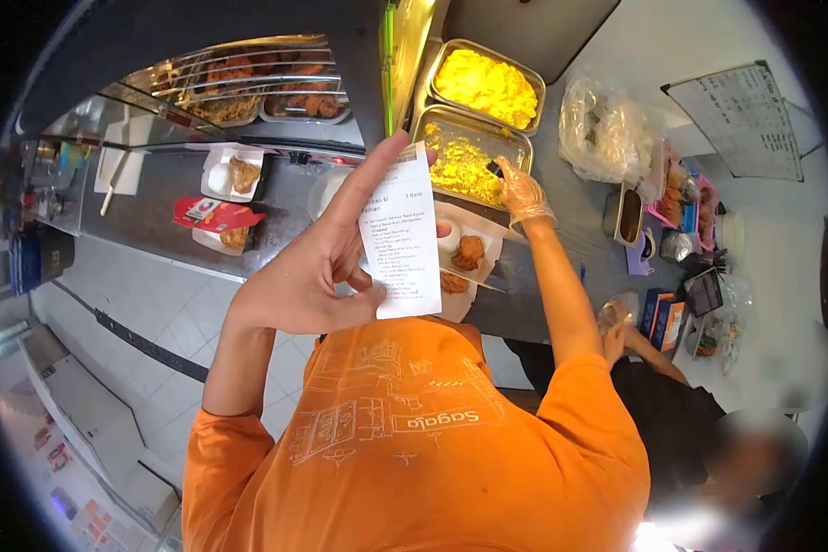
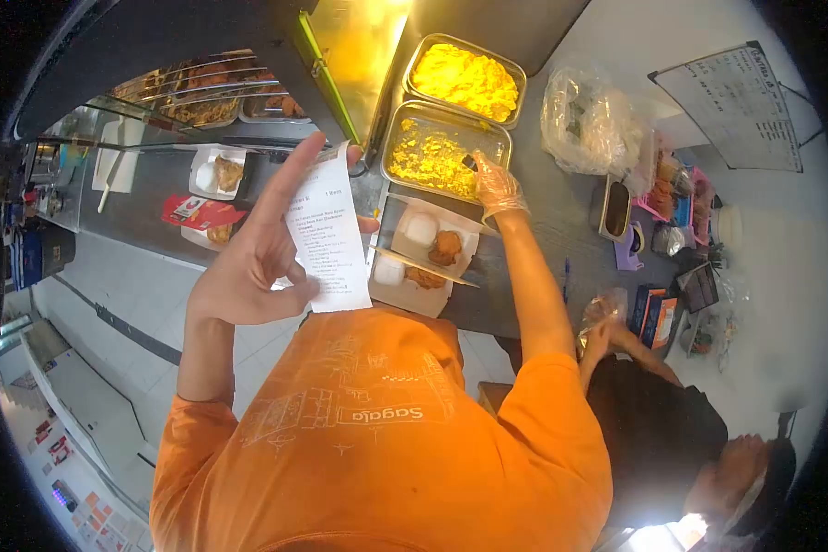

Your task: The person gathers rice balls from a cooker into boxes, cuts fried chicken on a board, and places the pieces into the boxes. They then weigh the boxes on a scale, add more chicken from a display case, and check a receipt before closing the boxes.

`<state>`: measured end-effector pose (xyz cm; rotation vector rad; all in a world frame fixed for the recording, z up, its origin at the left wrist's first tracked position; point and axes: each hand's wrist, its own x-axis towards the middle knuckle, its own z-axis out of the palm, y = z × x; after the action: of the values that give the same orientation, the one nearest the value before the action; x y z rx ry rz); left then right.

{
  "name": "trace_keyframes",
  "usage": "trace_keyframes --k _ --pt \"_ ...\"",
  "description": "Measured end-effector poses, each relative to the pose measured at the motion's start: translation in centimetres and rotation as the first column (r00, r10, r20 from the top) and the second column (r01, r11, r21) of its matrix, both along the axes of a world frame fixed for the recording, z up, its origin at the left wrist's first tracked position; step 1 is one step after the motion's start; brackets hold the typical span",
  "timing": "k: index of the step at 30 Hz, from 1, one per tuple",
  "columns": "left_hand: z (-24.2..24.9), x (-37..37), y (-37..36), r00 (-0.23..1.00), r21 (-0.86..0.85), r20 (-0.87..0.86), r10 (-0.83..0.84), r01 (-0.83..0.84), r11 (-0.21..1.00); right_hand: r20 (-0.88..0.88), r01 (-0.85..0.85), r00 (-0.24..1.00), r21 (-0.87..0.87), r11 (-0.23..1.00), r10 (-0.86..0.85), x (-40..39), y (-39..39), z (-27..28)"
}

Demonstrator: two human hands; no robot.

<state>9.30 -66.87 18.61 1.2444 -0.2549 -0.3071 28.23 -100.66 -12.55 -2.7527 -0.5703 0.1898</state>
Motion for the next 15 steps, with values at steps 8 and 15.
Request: trace_keyframes --k 8,15 --pt "-0.3 0.8 0.6 0.998 -0.013 0.037 -0.047 0.047 0.999 -0.055 0.058 0.997 0.007 0.998 -0.058 -1.0 -0.5 1.0" --pt "-0.7 2.0 0.7 0.996 -0.031 0.055 -0.066 0.068 0.997 -0.088 0.072 0.993 -0.01 0.997 -0.073 -0.7 -0.7 0.0"
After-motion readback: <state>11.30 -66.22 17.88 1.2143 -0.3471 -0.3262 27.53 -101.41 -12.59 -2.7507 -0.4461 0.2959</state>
